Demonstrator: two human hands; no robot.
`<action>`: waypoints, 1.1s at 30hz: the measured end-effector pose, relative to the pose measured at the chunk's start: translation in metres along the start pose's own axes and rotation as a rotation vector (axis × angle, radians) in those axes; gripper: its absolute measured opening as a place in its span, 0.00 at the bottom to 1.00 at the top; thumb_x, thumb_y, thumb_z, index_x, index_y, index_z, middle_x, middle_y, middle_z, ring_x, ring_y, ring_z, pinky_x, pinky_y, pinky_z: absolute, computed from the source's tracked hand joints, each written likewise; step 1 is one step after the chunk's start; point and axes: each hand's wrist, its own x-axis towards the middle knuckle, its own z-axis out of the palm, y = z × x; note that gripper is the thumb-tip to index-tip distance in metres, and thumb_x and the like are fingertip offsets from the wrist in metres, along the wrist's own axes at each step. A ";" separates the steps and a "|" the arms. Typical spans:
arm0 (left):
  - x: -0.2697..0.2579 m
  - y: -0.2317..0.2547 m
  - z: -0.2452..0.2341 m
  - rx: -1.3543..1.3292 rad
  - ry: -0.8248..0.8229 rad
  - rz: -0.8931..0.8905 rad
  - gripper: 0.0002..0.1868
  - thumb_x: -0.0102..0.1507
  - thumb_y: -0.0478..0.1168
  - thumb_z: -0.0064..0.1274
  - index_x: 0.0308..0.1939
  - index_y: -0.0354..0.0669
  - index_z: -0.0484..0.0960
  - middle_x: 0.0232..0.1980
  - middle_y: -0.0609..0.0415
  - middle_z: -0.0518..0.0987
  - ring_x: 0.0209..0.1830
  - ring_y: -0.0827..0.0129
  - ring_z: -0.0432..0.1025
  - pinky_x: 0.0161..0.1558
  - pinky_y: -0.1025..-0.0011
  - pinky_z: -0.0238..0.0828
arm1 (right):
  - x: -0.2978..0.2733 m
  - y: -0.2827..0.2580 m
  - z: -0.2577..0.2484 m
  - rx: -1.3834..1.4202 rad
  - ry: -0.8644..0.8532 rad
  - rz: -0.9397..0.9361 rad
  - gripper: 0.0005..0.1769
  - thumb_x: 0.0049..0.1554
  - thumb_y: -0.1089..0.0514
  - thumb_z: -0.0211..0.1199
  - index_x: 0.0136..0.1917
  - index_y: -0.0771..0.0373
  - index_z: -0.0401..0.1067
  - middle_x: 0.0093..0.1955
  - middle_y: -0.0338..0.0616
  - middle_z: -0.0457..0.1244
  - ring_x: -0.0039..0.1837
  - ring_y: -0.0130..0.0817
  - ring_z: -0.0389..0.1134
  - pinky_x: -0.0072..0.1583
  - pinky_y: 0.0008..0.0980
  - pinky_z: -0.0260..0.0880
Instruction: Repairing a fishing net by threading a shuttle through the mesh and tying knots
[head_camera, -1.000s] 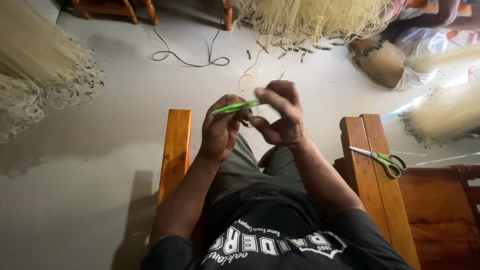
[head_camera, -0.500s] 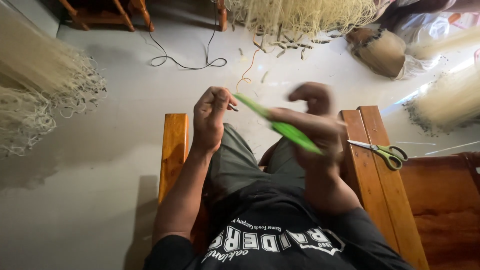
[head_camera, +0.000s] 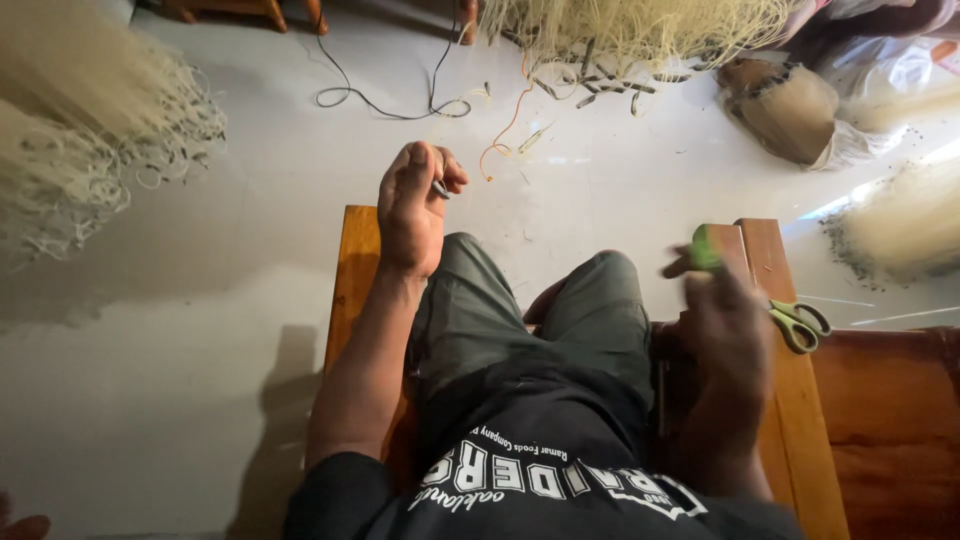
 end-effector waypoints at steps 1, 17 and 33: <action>0.001 0.000 0.000 0.011 0.007 0.008 0.19 0.67 0.54 0.42 0.28 0.49 0.66 0.31 0.55 0.70 0.35 0.71 0.66 0.41 0.73 0.57 | -0.002 0.005 0.004 -0.124 -0.067 0.180 0.10 0.65 0.59 0.50 0.58 0.61 0.68 0.53 0.45 0.67 0.57 0.33 0.68 0.62 0.34 0.66; 0.007 -0.004 -0.017 0.287 0.079 0.179 0.13 0.69 0.47 0.42 0.33 0.46 0.70 0.33 0.56 0.73 0.36 0.73 0.66 0.41 0.74 0.63 | 0.004 0.030 -0.024 0.990 0.894 -0.118 0.10 0.61 0.50 0.58 0.40 0.54 0.67 0.42 0.35 0.60 0.46 0.29 0.59 0.53 0.31 0.62; 0.009 0.004 -0.028 0.418 0.079 0.262 0.15 0.70 0.48 0.40 0.34 0.45 0.70 0.34 0.55 0.74 0.36 0.71 0.65 0.43 0.73 0.63 | -0.025 -0.001 -0.028 -0.691 -0.171 0.316 0.23 0.58 0.43 0.58 0.60 0.55 0.78 0.53 0.43 0.71 0.52 0.38 0.70 0.51 0.40 0.66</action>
